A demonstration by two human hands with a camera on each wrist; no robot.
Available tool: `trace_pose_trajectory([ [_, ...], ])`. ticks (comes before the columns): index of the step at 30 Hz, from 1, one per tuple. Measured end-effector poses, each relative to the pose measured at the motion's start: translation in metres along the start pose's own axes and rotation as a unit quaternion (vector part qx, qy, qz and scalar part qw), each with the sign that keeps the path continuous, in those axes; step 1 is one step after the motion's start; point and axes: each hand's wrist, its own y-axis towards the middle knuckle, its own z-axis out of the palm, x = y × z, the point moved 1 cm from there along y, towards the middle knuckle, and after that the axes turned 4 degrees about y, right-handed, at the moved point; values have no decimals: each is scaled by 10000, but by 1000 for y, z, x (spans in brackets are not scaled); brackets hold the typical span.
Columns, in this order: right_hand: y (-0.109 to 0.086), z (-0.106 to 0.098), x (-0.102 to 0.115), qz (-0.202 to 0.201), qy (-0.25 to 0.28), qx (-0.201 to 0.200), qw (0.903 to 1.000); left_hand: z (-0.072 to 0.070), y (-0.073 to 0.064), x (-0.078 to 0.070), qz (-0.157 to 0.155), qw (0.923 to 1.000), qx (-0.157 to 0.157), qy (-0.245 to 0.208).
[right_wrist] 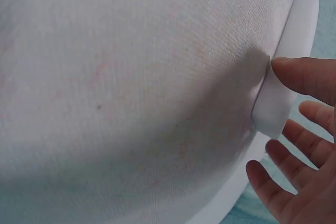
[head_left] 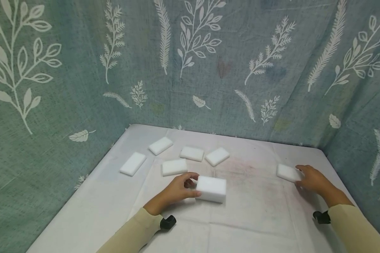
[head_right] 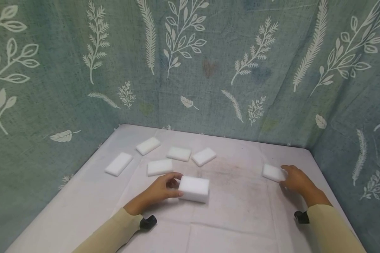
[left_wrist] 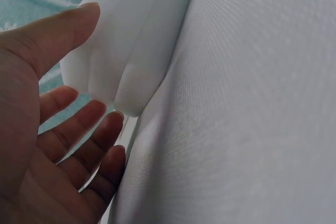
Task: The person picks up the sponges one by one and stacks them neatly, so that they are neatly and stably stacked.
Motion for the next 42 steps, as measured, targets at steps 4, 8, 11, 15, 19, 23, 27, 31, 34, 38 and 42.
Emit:
trace_pose_trajectory([
  [4, 0, -3, 1, -16, -61, 43, 10000, 0, 0, 0, 30, 10000, -8, -3],
  [8, -1, -7, 2, -44, -116, 13, 9999, 0, 0, 0, 32, 10000, -12, -29],
  [11, -1, -9, 4, -83, -154, -1, 9998, -1, 0, 0, 30, 10000, -14, -30],
  [15, -4, -9, 6, -125, -83, -4, 9999, -1, 0, 1, 55, 10000, -24, 13],
  [19, -7, -8, 10, -273, -99, -112, 9995, -1, 0, 2, 32, 10000, -13, 20],
  [23, -11, -10, 17, -401, -120, -202, 9989, -1, -1, 3, 15, 10000, 7, 18],
  [27, -14, -12, 27, -507, -58, -257, 9984, -1, -1, 3, 5, 10000, 9, 40],
  [31, -14, -12, 36, -555, -44, -267, 9981, -1, -1, 3, 25, 10000, 3, 72],
  [34, -12, -10, 42, -592, -40, -260, 9979, -1, -2, 3, 11, 10000, -4, 76],
  [38, -12, -9, 51, -657, -29, -250, 9975, 0, -2, 3, 11, 10000, 10, 42],
  [42, -12, -9, 62, -768, -71, -273, 9966, 0, -1, 4, 23, 10000, 21, 36],
])
